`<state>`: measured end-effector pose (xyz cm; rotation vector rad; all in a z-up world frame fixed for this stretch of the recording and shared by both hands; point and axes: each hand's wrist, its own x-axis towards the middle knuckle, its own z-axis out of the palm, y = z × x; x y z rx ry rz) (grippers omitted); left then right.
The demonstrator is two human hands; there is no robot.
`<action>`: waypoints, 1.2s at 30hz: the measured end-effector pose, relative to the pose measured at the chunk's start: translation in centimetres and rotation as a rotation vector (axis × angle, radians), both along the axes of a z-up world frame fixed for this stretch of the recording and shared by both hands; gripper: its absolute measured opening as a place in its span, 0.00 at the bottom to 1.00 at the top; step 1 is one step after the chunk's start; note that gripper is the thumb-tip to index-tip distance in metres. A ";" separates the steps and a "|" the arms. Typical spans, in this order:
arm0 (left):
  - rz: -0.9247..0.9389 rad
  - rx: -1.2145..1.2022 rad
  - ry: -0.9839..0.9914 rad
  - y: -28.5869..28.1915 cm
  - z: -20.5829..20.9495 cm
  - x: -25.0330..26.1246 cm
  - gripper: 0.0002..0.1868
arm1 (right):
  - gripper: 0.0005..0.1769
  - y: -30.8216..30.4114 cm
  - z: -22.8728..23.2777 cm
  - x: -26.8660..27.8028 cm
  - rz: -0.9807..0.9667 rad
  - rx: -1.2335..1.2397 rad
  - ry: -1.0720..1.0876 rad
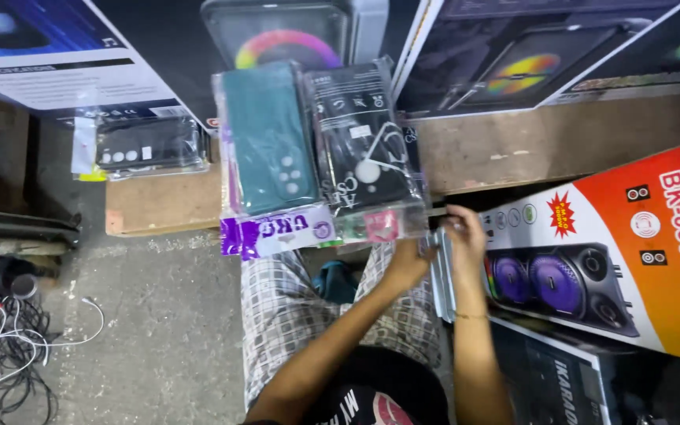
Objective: Sorting and inspecting various packaged mobile phone cases in a retail or storage setting.
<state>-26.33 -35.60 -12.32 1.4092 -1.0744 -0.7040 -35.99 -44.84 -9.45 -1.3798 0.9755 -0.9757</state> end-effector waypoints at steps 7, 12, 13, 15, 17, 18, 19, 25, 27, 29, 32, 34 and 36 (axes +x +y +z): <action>0.276 0.017 -0.137 -0.3 0.0 0.7 0.37 | 0.28 -2.5 -9.1 2.4 -0.034 0.307 -0.097; 0.111 0.350 0.032 -0.4 0.9 1.5 0.27 | 0.30 -3.6 -12.1 3.2 -0.013 0.366 -0.092; 0.115 0.350 0.030 -0.2 0.9 1.5 0.27 | 0.30 -3.0 -10.7 3.3 -0.008 0.366 -0.094; 0.172 0.204 0.038 0.0 0.9 1.5 0.28 | 0.27 -1.9 -7.9 3.4 -0.060 0.475 -0.279; 0.169 0.157 -0.025 -0.2 0.1 1.0 0.25 | 0.25 -1.8 -6.6 2.7 -0.093 0.403 -0.255; 0.159 0.110 -0.089 -0.3 -0.2 0.7 0.22 | 0.24 -1.7 -5.9 2.4 -0.132 0.331 -0.232; 0.164 0.109 -0.089 -0.3 1.1 0.7 0.22 | 0.24 -1.2 -4.4 1.7 -0.127 0.330 -0.231; 0.135 0.101 0.023 -0.1 8.0 -0.5 0.31 | 0.22 0.1 1.9 -2.9 -0.186 0.223 -0.390; 0.031 0.007 0.086 0.7 11.8 -0.8 0.43 | 0.23 1.0 6.2 -3.6 -0.262 0.126 -0.383; 0.021 -0.094 0.091 2.2 15.2 -0.9 0.44 | 0.22 1.9 9.5 -3.8 -0.250 0.072 -0.441; -0.011 -0.203 0.106 4.8 19.7 -0.2 0.44 | 0.20 3.7 13.8 -3.1 -0.202 -0.024 -0.543; -0.024 -0.218 0.112 6.6 22.0 1.0 0.43 | 0.18 5.0 16.0 -2.0 -0.156 -0.070 -0.592; -0.109 -0.261 0.416 8.7 23.9 2.6 0.42 | 0.18 6.6 17.6 -0.7 -0.048 -0.076 -0.650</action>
